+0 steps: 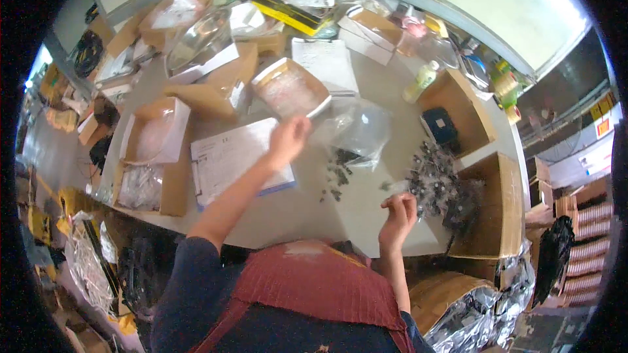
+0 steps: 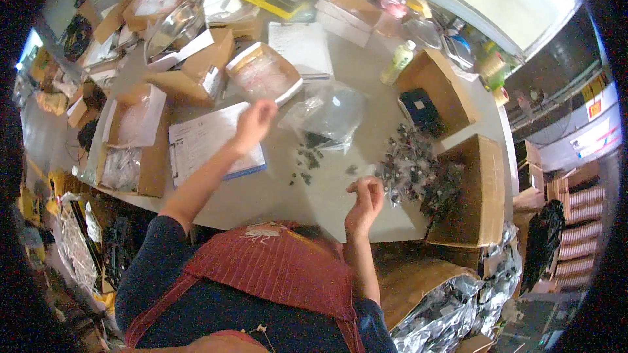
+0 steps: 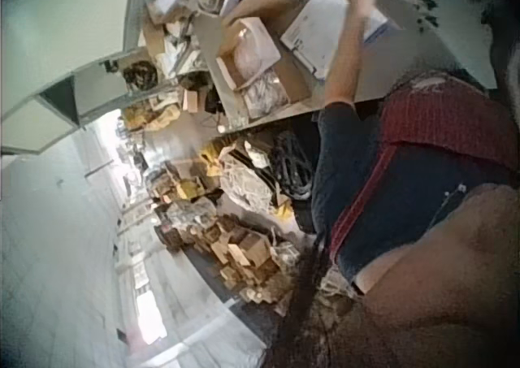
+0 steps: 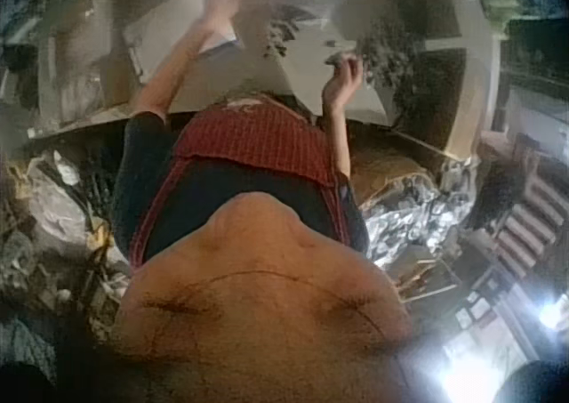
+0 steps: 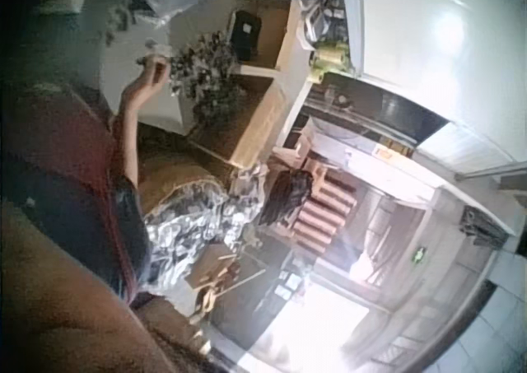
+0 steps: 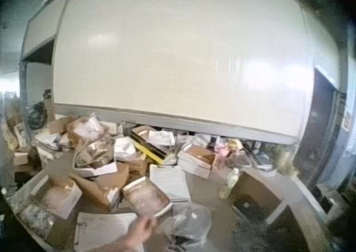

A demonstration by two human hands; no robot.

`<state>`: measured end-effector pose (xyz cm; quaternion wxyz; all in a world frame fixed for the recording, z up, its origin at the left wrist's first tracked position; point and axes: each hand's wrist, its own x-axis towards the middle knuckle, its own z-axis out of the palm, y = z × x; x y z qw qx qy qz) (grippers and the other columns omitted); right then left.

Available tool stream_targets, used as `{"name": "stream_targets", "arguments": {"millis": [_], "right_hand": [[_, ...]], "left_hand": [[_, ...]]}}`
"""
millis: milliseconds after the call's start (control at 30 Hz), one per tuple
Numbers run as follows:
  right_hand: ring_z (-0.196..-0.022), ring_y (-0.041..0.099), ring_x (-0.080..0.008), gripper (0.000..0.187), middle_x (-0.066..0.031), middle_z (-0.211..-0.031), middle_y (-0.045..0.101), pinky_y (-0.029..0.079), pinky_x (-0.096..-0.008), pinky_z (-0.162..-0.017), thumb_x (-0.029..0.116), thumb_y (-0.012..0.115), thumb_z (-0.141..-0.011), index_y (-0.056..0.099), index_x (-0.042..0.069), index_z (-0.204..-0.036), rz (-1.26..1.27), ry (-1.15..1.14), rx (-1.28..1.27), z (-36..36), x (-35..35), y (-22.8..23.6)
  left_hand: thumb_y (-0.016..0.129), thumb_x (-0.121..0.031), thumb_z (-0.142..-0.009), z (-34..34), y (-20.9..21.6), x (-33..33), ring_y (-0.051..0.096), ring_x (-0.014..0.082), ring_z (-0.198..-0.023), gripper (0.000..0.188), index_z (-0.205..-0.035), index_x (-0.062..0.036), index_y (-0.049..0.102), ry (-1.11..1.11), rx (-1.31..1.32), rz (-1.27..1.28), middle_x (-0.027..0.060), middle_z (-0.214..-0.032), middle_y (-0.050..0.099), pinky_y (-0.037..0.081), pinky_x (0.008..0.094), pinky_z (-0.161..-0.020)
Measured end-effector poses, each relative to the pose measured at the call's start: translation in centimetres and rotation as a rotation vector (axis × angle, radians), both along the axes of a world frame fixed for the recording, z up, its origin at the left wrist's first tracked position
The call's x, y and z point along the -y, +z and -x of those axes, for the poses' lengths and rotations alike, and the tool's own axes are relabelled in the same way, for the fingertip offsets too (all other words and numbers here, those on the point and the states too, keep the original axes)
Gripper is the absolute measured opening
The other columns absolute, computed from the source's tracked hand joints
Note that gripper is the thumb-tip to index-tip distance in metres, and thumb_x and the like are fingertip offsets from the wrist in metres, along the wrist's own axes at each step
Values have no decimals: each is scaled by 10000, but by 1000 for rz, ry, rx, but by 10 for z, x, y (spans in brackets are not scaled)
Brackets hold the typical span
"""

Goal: The person picks up small black plastic components from a table by hand and places them into a transparent plastic bag.

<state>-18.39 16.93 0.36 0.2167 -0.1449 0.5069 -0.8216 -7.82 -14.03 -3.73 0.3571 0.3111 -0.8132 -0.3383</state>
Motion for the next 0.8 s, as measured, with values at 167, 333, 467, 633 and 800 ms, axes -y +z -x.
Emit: {"name": "stream_targets", "arguments": {"millis": [167, 333, 467, 633, 800], "right_hand": [[-747, 596, -153, 68, -50, -840, 600, 491, -294, -710, -14, 588, -925, 592, 27, -979, -142, 92, -141, -24, -14, 13], [-799, 635, -139, 98, -49, -882, 641, 530, -297, -739, 40, 656, -930, 618, 9, -1015, -301, 208, -26, -28, -21, -14], [-800, 640, -138, 124, -62, -916, 658, 540, -292, -741, 80, 628, -956, 615, 4, -1054, -384, 152, -34, -17, -33, -28], [-822, 652, -142, 182, -85, -967, 670, 539, -288, -742, 97, 610, -970, 586, 1, -1122, -359, 141, -82, -12, -15, -33], [-854, 675, -166, 277, -118, -1085, 676, 546, -319, -771, 145, 605, -985, 560, -7, -1213, -459, 295, -271, -11, 25, -19]], "left_hand": [[658, -105, -776, 33, -31, 123, 629, 394, -988, 303, -1072, -56, 703, 45, 239, 453, 227, -1043, 673, 491, 497, -888], [663, -189, -832, 48, -23, 141, 681, 374, -902, 200, -912, -18, 728, -162, 560, 212, 211, -934, 712, 520, 446, -797], [637, -192, -860, 40, 0, 130, 678, 344, -884, 192, -942, -66, 755, -95, 388, 169, 187, -920, 713, 509, 427, -781], [687, -208, -894, 17, 1, 131, 708, 241, -804, 241, -1022, -14, 748, -57, 187, 174, 147, -904, 746, 535, 359, -747], [684, -167, -914, -1, 30, 71, 674, 146, -843, 241, -1062, 22, 708, -207, -252, -722, 80, -1000, 733, 540, 301, -736]]}}
